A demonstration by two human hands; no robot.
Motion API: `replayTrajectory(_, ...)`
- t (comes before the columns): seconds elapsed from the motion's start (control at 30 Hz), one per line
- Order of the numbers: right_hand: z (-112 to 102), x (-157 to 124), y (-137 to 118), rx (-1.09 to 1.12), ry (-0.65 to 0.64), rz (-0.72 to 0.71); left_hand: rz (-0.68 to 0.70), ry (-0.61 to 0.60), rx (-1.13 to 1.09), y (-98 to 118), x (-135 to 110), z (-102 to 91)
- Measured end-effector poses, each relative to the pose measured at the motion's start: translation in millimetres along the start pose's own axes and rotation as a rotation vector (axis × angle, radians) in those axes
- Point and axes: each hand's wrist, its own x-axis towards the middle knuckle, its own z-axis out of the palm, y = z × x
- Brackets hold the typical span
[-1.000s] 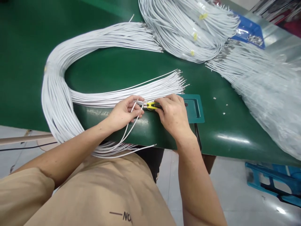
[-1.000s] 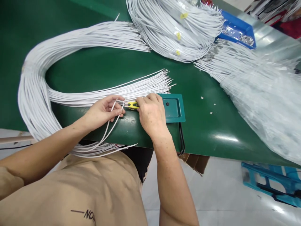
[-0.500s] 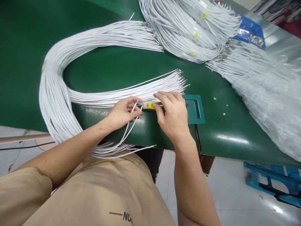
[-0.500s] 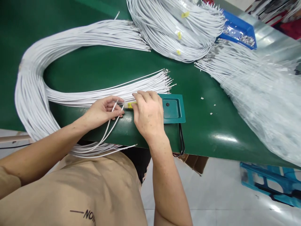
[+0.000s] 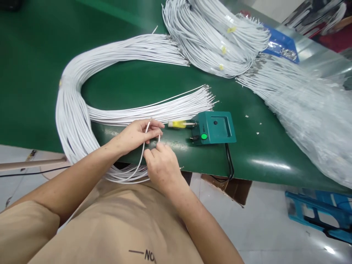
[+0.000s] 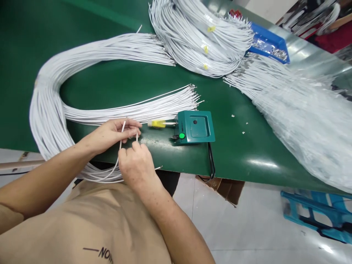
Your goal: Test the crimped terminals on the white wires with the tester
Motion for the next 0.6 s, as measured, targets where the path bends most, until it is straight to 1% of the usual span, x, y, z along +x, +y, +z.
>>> replayTrajectory(0.07, -6.4, -1.0, -0.2, 0.117, -0.018, 0.154, 0.011, -0.006, -0.002, -0.9, -3.1, -1.5)
replayTrajectory(0.1, -11.2, -0.2, 0.9, 0.177, -0.006, 0.236, 0.016, -0.008, 0.004, -1.3, -4.6, -1.9)
replayTrajectory(0.17, -21.5, 4.7, 4.4, 0.314, 0.077, 0.366, 0.029, -0.012, 0.052, -1.9, -7.8, -1.9)
replayTrajectory(0.27, -30.6, 17.4, 8.2, 0.561, 0.240, 0.481, 0.093, -0.017, 0.187, -3.3, -13.0, 0.8)
replayTrajectory(0.33, -28.7, 25.7, 9.0, 0.663, 0.284, 0.521, 0.139, 0.015, 0.316, -5.0, -16.5, 3.3)
replayTrajectory(0.4, -22.2, 31.0, 10.0, 0.751, 0.297, 0.561, 0.157, 0.045, 0.408, -7.3, -19.6, 4.9)
replayTrajectory(0.47, -15.2, 32.6, 12.1, 0.863, 0.309, 0.598, 0.154, 0.012, 0.365, -9.4, -21.8, 4.5)
replayTrajectory(0.53, -11.2, 31.9, 14.7, 0.993, 0.325, 0.626, 0.131, -0.039, 0.198, -10.6, -23.1, 1.7)
replayTrajectory(0.6, -10.4, 31.0, 16.4, 1.131, 0.340, 0.640, 0.094, -0.021, 0.046, -10.4, -23.6, -2.2)
